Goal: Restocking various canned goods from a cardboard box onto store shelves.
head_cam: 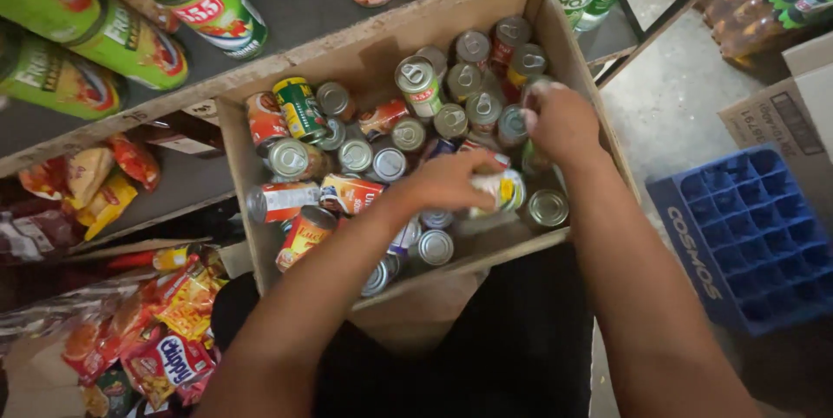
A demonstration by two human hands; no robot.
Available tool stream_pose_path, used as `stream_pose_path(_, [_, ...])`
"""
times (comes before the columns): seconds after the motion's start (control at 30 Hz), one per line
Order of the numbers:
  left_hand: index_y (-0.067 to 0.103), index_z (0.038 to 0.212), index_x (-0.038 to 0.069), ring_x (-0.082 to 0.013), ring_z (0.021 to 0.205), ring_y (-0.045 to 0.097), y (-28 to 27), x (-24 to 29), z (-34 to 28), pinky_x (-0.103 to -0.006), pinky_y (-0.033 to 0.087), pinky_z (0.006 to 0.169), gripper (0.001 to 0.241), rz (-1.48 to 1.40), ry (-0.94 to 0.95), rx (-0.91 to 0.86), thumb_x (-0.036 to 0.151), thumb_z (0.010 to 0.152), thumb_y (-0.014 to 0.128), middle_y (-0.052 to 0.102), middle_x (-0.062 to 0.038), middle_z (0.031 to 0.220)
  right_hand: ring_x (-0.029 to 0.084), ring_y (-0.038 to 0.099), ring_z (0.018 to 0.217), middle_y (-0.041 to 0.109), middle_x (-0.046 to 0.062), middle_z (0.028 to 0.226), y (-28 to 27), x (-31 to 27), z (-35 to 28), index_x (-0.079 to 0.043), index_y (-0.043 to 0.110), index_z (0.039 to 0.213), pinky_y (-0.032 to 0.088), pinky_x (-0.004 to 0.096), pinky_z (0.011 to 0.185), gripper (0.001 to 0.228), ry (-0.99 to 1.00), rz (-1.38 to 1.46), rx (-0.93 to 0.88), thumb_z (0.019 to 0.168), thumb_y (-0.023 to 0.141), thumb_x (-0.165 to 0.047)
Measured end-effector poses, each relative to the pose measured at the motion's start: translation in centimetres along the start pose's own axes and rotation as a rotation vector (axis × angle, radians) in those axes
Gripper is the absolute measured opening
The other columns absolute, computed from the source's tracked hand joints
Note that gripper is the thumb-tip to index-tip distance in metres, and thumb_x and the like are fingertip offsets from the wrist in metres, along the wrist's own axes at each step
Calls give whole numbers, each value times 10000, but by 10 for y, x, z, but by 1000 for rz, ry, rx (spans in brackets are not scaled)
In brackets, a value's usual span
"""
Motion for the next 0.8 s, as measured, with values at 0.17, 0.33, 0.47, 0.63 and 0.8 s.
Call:
stream_pose_path(0.17, [615, 1354, 126, -216, 1175, 663, -63, 6, -35, -373, 526, 997, 643, -520, 216, 199, 233, 745, 792, 682, -87, 1295, 244, 684, 808, 720, 104, 950, -12, -22, 0, -59, 705, 1062, 538, 385, 717, 215, 3, 610, 12, 1038, 640, -262])
stream_pose_path(0.33, [548, 1355, 115, -229, 1157, 644, -86, 7, -66, -408, 540, 963, 681, -976, 187, 410, 121, 729, 816, 646, -84, 1249, 143, 645, 882, 705, 31, 980, 8, -32, -4, -31, 692, 1171, 526, 324, 771, 328, 51, 1030, -61, 1087, 544, -312])
stream_pose_path(0.47, [470, 1335, 100, -217, 1202, 605, -100, 17, -77, -397, 512, 1027, 701, -1006, 376, 589, 69, 756, 864, 599, -88, 1275, 101, 620, 1092, 668, 15, 1196, -26, -100, -27, -42, 619, 1299, 511, 278, 942, 413, -134, 1215, -179, 1042, 582, -365])
stream_pose_path(0.63, [443, 1319, 84, -201, 1209, 591, -116, 38, -82, -375, 518, 1023, 661, -941, 534, 674, 80, 823, 881, 590, -102, 1297, 117, 626, 1071, 679, 27, 1202, -60, -146, -32, -46, 559, 1378, 525, 288, 930, 557, -72, 1207, -190, 932, 719, -337])
stream_pose_path(0.8, [481, 1362, 83, -172, 1225, 617, -137, 54, -99, -324, 555, 915, 657, -677, 455, 781, 171, 836, 864, 626, -72, 1316, 137, 659, 1026, 707, 63, 1188, -81, -144, -9, -17, 625, 1342, 533, 320, 881, 484, 25, 1252, -107, 963, 722, -303])
Point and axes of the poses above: each hand's wrist, its own z-axis towards the middle knuckle, its own y-axis out of the palm, x = y × z, the point moved 8 cm from there along z, towards the middle knuckle
